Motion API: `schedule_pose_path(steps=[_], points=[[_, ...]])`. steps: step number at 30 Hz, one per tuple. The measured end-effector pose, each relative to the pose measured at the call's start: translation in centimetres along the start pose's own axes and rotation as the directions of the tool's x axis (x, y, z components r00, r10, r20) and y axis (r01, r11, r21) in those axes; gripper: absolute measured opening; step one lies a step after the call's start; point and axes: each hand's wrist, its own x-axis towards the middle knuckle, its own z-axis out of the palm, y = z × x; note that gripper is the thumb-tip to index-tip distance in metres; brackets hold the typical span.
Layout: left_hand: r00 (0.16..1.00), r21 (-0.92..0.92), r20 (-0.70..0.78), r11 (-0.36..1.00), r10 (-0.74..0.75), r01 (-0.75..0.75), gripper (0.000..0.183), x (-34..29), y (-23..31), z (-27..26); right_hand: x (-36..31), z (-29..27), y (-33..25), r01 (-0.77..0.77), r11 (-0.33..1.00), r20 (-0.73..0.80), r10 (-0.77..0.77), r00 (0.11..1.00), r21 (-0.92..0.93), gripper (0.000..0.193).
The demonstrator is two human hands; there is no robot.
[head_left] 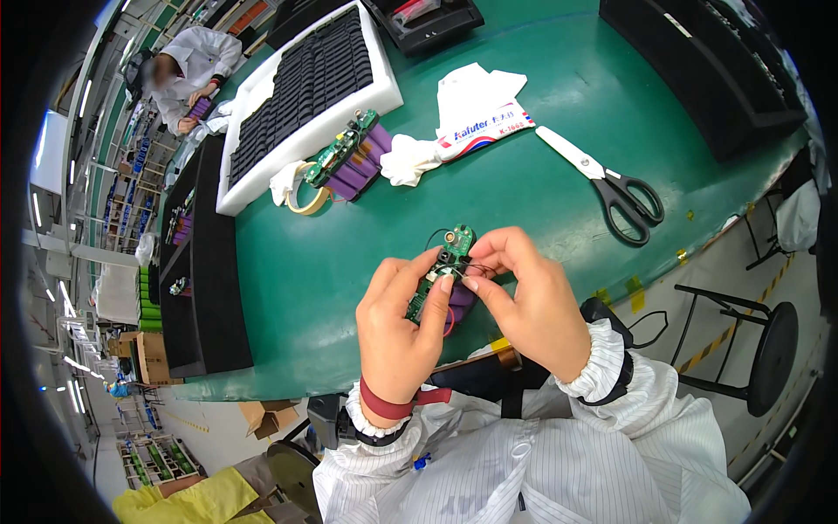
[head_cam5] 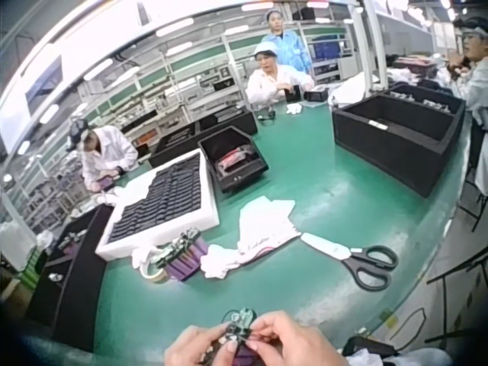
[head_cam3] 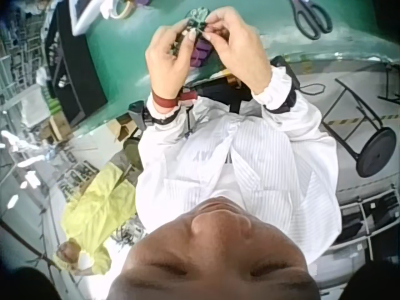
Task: Assembling electronic components by attaching a PCB to a battery pack and securing it with tape.
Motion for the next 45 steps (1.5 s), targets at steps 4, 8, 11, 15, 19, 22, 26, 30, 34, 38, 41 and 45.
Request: schedule_pose_path(steps=[4,8,11,15,19,22,26,30,34,38,41,45], points=[[1.000,-0.012,0.000,1.000,-0.015,0.015,0.024,0.0,0.1,0.1,-0.5,0.0,0.5,0.104,0.983,-0.034,-0.111,0.993,-0.151,0.018],[1.000,-0.014,-0.011,1.000,-0.009,0.008,0.024,-0.1,-0.1,0.1,-0.4,0.1,0.6,0.317,0.895,-0.058,-0.352,0.934,-0.315,0.015],[1.000,-0.012,-0.012,1.000,0.001,-0.001,0.023,0.0,0.1,0.1,-0.4,0.1,0.9,0.342,0.883,-0.072,-0.383,0.921,-0.323,0.014],[1.000,-0.020,-0.022,1.000,-0.013,0.012,0.023,0.0,0.3,0.1,-0.7,0.1,0.8,0.278,0.906,-0.055,-0.311,0.949,-0.320,0.013],[1.000,-0.032,-0.022,0.999,-0.011,0.010,0.023,-0.2,0.1,0.1,-0.9,0.4,0.9,0.321,0.875,-0.049,-0.362,0.931,-0.362,0.013],[1.000,-0.028,-0.023,1.000,-0.008,0.008,0.023,0.0,0.0,0.2,-0.9,0.6,0.9,0.356,0.844,-0.054,-0.410,0.911,-0.400,0.014],[1.000,0.004,-0.026,1.000,0.013,-0.013,0.023,0.1,-0.2,0.0,-0.9,1.0,0.9,0.353,0.840,-0.076,-0.417,0.906,-0.412,0.014],[0.999,-0.014,-0.032,1.000,0.018,-0.018,0.023,0.0,-0.4,0.2,-1.1,1.3,1.2,0.291,0.899,-0.113,-0.343,0.933,-0.329,0.016],[0.999,-0.016,-0.035,1.000,0.021,-0.021,0.023,0.0,-0.4,0.2,-1.6,1.8,1.0,0.174,0.949,-0.114,-0.209,0.971,-0.263,0.016],[0.999,-0.012,-0.034,1.000,0.010,-0.010,0.023,0.0,-0.5,0.2,-1.2,1.8,1.4,0.324,0.852,-0.099,-0.395,0.913,-0.412,0.019],[0.999,-0.016,-0.028,1.000,0.020,-0.020,0.023,0.1,-0.4,0.2,-1.4,1.8,1.7,0.366,0.792,-0.083,-0.459,0.884,-0.488,0.019],[1.000,-0.019,-0.009,1.000,0.009,-0.009,0.023,0.1,-0.3,0.0,-1.6,1.8,2.1,0.361,0.784,-0.102,-0.470,0.877,-0.504,0.015]])
